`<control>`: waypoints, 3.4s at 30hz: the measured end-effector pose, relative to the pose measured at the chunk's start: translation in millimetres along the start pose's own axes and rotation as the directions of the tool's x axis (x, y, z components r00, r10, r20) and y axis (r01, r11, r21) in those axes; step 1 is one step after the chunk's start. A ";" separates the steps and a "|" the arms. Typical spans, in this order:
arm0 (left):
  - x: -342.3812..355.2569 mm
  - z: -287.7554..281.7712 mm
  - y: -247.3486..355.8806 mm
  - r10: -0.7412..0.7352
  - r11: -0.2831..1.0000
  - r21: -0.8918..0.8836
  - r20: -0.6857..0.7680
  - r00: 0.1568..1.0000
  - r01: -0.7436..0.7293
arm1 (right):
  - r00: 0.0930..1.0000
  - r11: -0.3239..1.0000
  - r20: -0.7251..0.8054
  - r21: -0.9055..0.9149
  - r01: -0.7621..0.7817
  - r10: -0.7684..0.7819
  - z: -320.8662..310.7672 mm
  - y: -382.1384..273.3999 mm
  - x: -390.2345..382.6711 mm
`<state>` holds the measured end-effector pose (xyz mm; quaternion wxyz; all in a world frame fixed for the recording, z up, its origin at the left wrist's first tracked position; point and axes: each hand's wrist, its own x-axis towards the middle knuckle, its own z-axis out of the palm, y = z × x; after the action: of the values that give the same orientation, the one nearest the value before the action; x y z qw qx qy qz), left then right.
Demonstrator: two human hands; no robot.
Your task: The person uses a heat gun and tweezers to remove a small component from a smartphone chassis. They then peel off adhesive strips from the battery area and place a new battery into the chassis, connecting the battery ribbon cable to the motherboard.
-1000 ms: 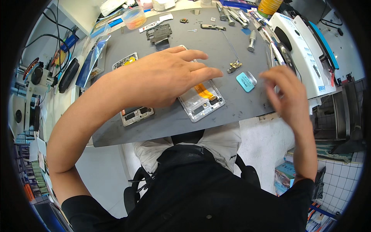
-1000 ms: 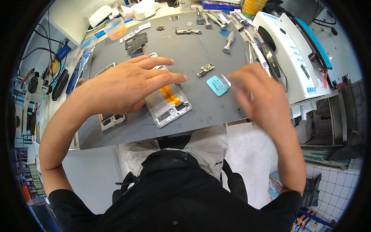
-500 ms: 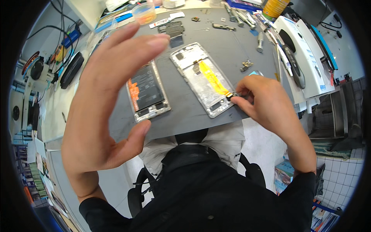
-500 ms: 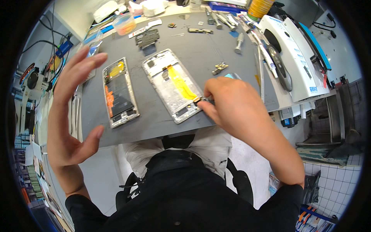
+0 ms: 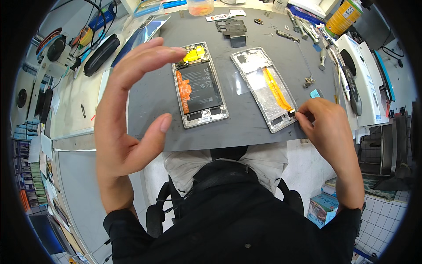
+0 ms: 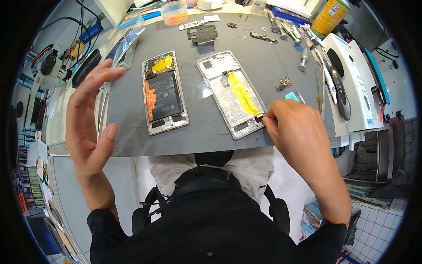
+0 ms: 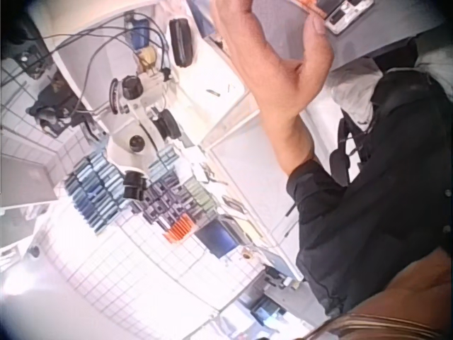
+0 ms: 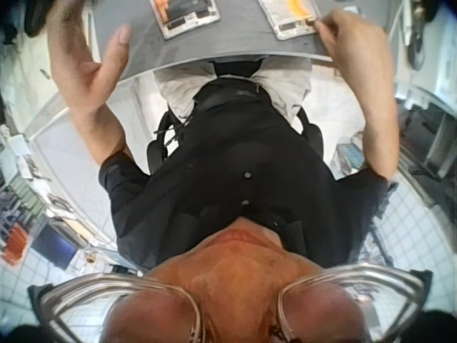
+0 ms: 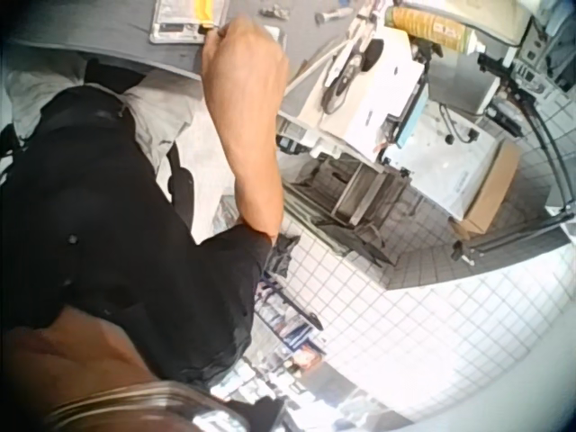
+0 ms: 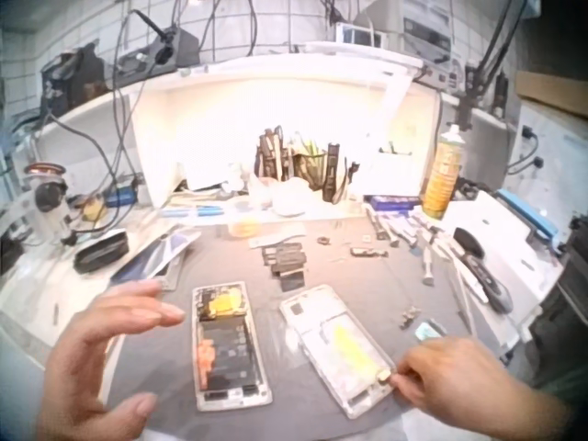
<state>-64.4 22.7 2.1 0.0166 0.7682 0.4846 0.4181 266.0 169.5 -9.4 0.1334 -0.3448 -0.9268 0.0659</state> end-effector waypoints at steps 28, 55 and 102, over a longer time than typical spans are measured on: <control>-49.1 41.5 -23.6 -0.356 0.925 -0.187 -0.117 0.927 0.331 | 0.969 0.997 -0.234 0.010 0.080 -0.076 14.1 21.4 -23.1; -54.8 40.9 -21.0 -0.425 0.895 -0.219 -0.157 0.892 0.388 | 0.954 0.958 -0.276 0.286 -0.032 0.115 20.5 30.5 -34.0; -48.0 43.2 -16.9 -0.468 0.876 -0.202 -0.136 0.873 0.438 | 0.951 0.982 -0.299 0.147 0.122 -0.074 30.1 29.4 -29.5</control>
<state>-57.0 11.6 -63.4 0.1337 0.5875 0.6148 0.5090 296.9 171.4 -50.4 0.2997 -0.2919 -0.9044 0.0832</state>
